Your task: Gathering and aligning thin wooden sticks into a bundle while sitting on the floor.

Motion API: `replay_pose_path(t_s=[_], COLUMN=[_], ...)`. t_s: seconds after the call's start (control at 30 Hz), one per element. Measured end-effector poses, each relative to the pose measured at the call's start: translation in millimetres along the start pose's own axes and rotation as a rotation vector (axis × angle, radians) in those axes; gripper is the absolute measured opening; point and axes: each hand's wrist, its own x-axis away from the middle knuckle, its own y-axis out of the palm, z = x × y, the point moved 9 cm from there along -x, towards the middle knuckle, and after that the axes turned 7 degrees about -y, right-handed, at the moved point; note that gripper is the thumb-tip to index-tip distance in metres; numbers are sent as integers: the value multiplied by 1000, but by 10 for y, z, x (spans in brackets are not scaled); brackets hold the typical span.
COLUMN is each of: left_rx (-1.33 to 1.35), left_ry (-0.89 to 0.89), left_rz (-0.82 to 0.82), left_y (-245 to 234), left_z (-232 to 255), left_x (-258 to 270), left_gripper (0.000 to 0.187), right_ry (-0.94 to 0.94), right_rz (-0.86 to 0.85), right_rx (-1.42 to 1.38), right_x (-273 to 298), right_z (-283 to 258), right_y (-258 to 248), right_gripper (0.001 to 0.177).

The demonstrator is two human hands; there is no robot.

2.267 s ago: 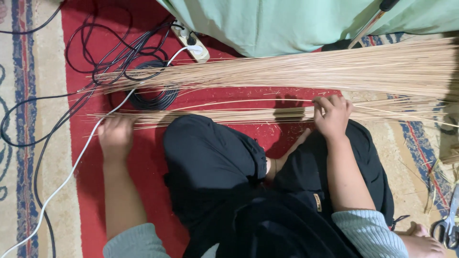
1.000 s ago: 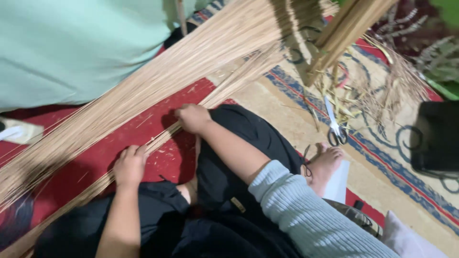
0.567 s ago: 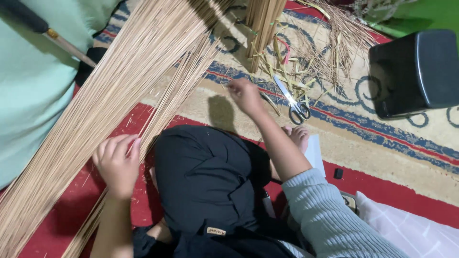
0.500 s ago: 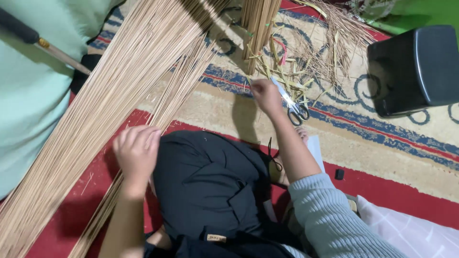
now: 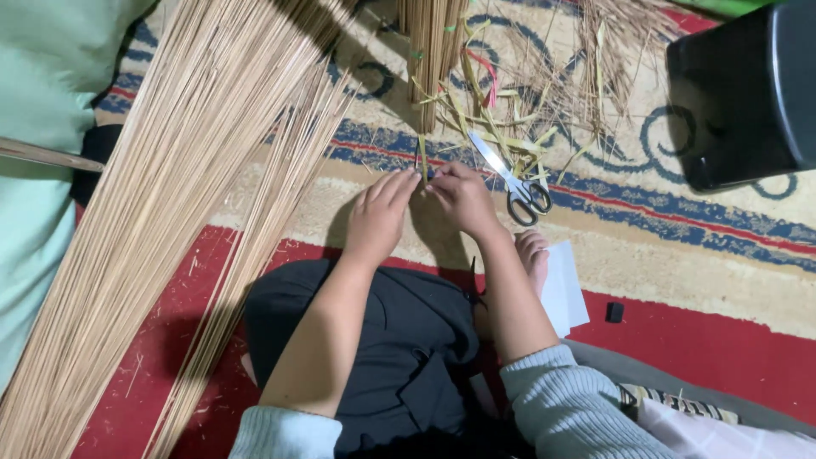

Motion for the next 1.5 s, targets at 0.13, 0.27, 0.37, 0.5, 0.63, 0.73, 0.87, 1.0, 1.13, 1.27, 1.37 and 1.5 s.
replay_pose_path(t_s=[0.13, 0.27, 0.37, 0.5, 0.63, 0.73, 0.87, 1.0, 1.13, 1.27, 1.37, 1.5], left_rx=[-13, 133, 196, 260, 285, 409, 356, 514, 573, 584, 651, 690], left_ry=[30, -6, -39, -179, -269, -276, -94, -169, -273, -310, -304, -255], left_rz=[-92, -109, -103, -261, -356, -161, 7, -147, -165, -98, -68, -70], left_y=[-25, -50, 139, 338, 273, 137, -412, -1237, -1801, -2016, -2104, -2031], left_z=[143, 198, 78, -125, -184, -294, -224, -91, -256, -444, -394, -305], left_x=[70, 44, 80, 126, 201, 171, 199, 400, 640, 845, 900, 830], left_gripper=[49, 60, 64, 60, 47, 24, 16, 21, 17, 21, 24, 23], right_ry=[57, 157, 95, 7, -92, -116, 93, 258, 173, 217, 235, 328], right_rz=[-118, -242, -329, -338, -466, -581, -288, -156, -84, 90, 230, 531], right_rx=[-17, -27, -152, -263, -409, -668, -735, -667, -563, -617, -620, -822], right_x=[-88, -109, -227, -341, -251, -99, -150, -204, -284, -305, -244, -136], right_z=[-134, -334, -899, -1267, -1450, -1405, -759, -625, -682, -811, -584, -379], right_y=[-13, -92, -313, -475, -505, -557, -748, -735, -764, -978, -1066, -1514], right_gripper=[6, 6, 9, 11, 10, 10, 17, 22, 19, 23, 24, 17])
